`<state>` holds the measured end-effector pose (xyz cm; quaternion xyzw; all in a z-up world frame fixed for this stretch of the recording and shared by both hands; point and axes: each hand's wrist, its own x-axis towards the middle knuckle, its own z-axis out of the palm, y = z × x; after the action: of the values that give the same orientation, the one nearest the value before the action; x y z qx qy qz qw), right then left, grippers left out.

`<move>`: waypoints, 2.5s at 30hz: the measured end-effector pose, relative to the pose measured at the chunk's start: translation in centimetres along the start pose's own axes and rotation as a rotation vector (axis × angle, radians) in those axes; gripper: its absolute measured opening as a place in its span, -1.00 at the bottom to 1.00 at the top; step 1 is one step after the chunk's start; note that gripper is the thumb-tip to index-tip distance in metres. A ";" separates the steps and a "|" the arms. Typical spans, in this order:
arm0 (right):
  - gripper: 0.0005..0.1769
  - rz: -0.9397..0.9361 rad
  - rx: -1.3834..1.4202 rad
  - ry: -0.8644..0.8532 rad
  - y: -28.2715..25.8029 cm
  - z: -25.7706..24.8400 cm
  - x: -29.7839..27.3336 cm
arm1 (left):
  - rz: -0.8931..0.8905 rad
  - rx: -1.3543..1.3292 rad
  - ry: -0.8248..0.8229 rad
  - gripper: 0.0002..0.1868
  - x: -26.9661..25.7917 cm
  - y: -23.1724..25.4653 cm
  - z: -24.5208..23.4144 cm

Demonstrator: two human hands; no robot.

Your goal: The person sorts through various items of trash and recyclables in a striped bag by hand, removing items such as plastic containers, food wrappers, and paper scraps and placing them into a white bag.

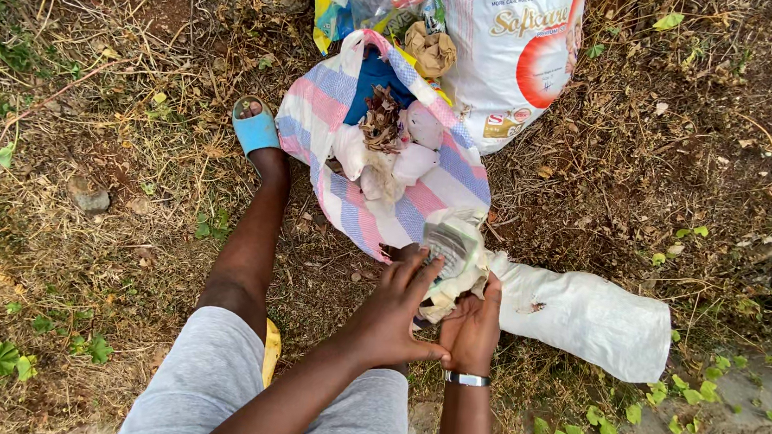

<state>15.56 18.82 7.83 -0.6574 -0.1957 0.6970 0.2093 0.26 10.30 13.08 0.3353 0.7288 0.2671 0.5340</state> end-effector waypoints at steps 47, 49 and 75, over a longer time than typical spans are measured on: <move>-0.26 -1.048 -1.056 -0.197 -3.2 19.4 22.0 | -0.471 0.093 0.559 -0.68 2.4 -14.0 -10.4; -0.74 -0.929 -0.943 -0.194 -3.5 18.1 17.9 | -0.472 0.100 0.499 -0.70 2.9 -14.1 -10.6; -0.56 -0.523 -0.938 -0.301 -1.3 7.5 12.0 | -0.302 0.252 0.309 -0.65 1.9 -13.8 -9.0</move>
<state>7.57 26.51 -1.07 -0.5029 -0.6692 0.5463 0.0299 -11.52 2.72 4.17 0.2417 0.8712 0.1394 0.4040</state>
